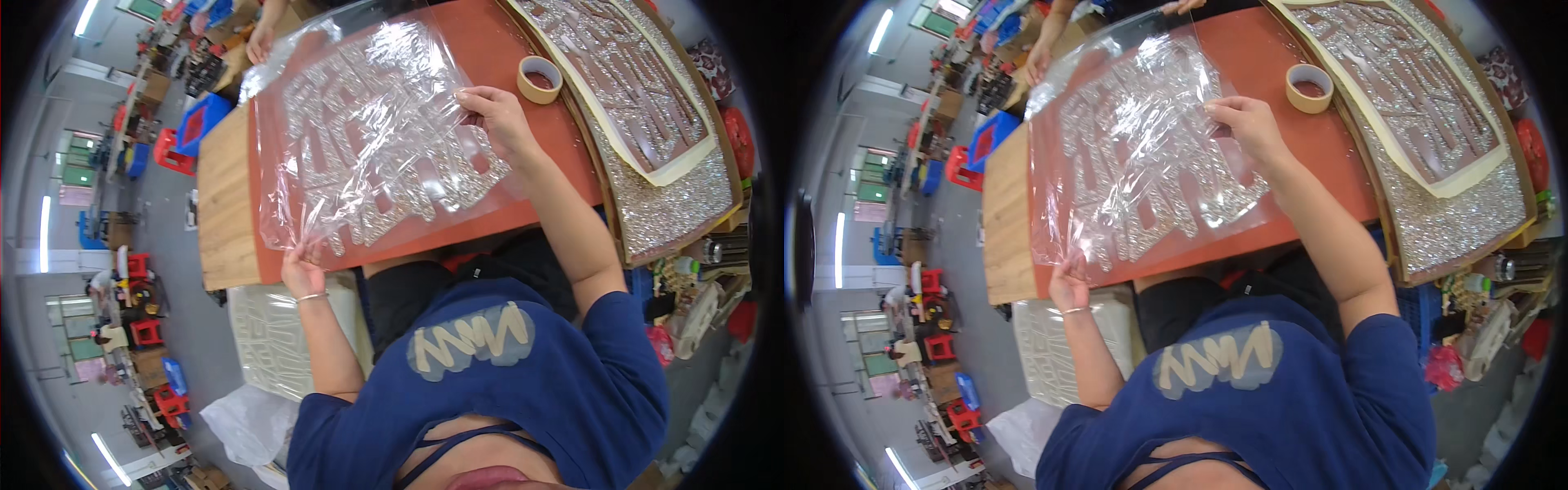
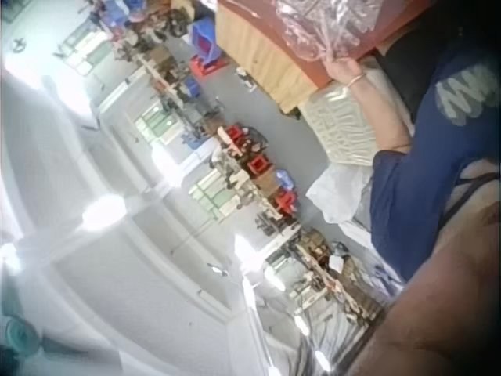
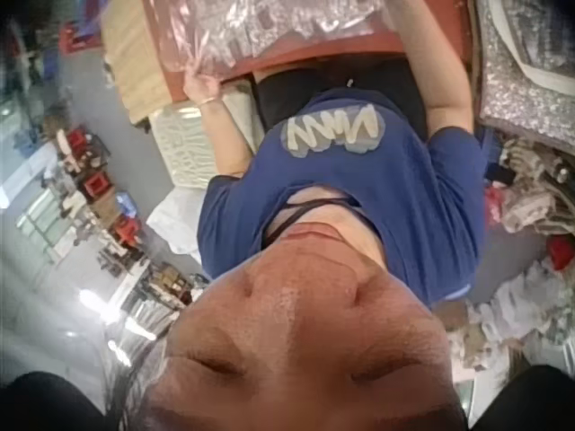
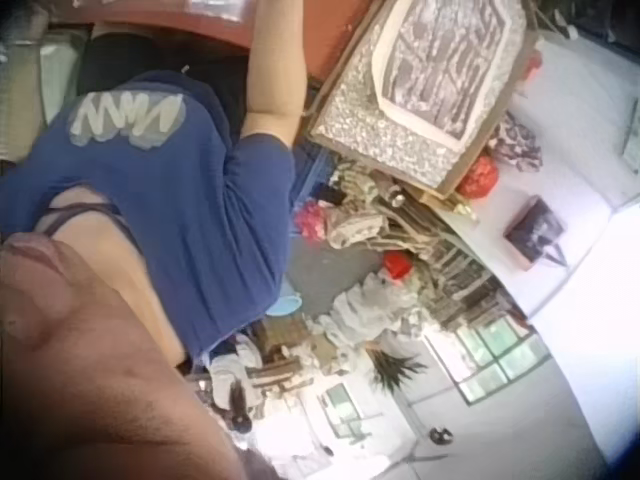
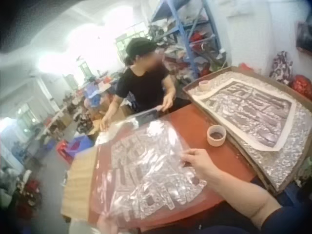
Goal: Placing a clear plastic stencil over a glittery material sheet, fitting a frame, and securing it with tape.
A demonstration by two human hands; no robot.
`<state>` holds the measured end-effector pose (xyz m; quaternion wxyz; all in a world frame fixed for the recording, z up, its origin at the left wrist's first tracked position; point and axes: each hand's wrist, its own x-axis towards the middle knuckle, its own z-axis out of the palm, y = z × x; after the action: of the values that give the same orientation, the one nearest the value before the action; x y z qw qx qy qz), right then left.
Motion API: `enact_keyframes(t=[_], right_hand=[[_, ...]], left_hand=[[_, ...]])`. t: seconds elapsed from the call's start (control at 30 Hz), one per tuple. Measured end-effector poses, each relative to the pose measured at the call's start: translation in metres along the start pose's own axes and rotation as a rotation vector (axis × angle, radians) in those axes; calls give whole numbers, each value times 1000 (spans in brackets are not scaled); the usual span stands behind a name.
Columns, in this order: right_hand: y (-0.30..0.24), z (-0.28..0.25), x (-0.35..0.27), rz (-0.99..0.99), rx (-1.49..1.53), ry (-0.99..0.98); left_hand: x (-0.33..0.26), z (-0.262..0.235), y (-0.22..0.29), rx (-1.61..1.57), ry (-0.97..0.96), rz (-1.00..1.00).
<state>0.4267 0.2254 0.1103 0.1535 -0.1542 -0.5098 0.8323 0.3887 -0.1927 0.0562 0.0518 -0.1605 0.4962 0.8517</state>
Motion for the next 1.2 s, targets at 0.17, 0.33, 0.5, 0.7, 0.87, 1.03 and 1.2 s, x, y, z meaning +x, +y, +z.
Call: enact_keyframes(t=[0.17,0.33,0.5,0.7,0.87,1.03,1.2], right_hand=[[-32,68,22,-87,-7,-142],[-68,129,54,-143,-98,-140],[-101,165,95,-150,-464,-18],[-137,172,126,-230,-592,91],[-147,173,129,-272,-618,-65],[-163,177,160,-188,-572,-40],[-167,190,168,-176,-509,-36]], left_hand=[[8,-1,31,-29,-21,262],[-23,168,71,1066,-81,1182],[28,296,93,1471,-495,1331],[86,342,116,1713,-682,785],[91,320,108,1306,-653,310],[100,264,80,1463,-619,274],[108,207,79,1239,-638,114]])
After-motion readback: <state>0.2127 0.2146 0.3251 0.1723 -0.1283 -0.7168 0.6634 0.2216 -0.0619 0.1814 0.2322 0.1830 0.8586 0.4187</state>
